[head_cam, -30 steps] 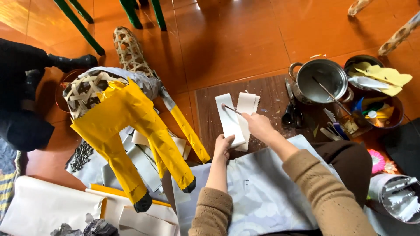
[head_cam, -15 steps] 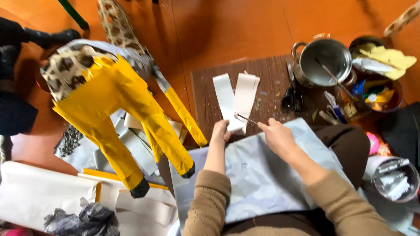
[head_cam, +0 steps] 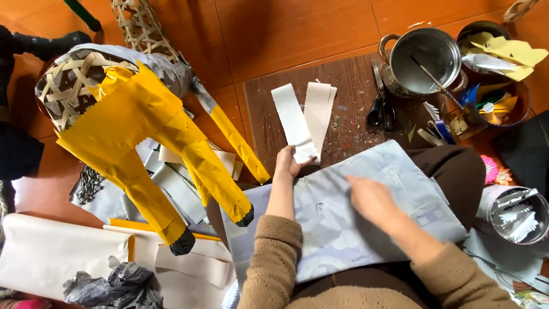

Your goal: Decorate a giraffe model by cutting and applying paper strips

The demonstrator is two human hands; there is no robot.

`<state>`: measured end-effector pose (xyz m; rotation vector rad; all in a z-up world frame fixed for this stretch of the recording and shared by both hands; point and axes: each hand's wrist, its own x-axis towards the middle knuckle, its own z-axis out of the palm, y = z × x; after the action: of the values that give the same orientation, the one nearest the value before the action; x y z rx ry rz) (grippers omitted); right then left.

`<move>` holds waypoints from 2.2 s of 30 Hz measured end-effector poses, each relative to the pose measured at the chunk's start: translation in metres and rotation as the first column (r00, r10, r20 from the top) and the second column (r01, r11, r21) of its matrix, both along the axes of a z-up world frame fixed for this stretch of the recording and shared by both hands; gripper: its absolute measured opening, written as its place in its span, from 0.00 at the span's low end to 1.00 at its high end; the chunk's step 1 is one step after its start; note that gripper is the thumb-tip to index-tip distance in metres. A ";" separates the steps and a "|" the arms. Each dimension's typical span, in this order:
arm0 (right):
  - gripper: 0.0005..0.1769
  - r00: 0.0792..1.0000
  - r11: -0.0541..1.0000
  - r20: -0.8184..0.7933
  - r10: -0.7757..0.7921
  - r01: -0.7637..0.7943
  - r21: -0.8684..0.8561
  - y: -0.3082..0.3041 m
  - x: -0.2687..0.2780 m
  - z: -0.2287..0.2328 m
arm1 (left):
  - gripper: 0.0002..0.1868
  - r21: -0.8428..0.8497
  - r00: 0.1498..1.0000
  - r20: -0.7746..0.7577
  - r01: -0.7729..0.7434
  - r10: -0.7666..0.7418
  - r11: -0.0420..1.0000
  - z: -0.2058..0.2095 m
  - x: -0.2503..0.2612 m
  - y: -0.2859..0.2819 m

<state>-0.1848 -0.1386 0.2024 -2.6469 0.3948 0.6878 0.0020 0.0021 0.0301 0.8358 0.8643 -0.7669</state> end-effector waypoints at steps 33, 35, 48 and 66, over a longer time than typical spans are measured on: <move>0.21 0.836 0.997 0.546 -0.065 0.081 -0.005 -0.010 0.186 -0.096 | 0.32 0.087 0.999 -0.025 0.026 -0.024 0.996 0.016 -0.005 -0.004; 0.19 0.877 0.987 0.456 -0.149 0.158 0.017 -0.018 0.171 -0.074 | 0.32 0.076 0.999 -0.034 -0.018 0.021 0.997 0.008 -0.006 -0.006; 0.24 0.829 0.979 0.555 0.067 0.052 -0.196 -0.023 0.160 -0.122 | 0.34 0.097 1.000 0.004 -0.012 0.012 0.995 -0.026 -0.006 -0.011; 0.21 0.653 0.944 0.683 -0.328 0.257 0.207 -0.111 0.157 -0.093 | 0.31 0.031 0.993 0.118 -0.036 0.032 0.999 0.015 -0.016 -0.010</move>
<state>-0.0275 -0.2497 0.1095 -2.4250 0.5164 -0.4316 -0.0135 -0.0083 0.0448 0.8850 0.7863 -0.6686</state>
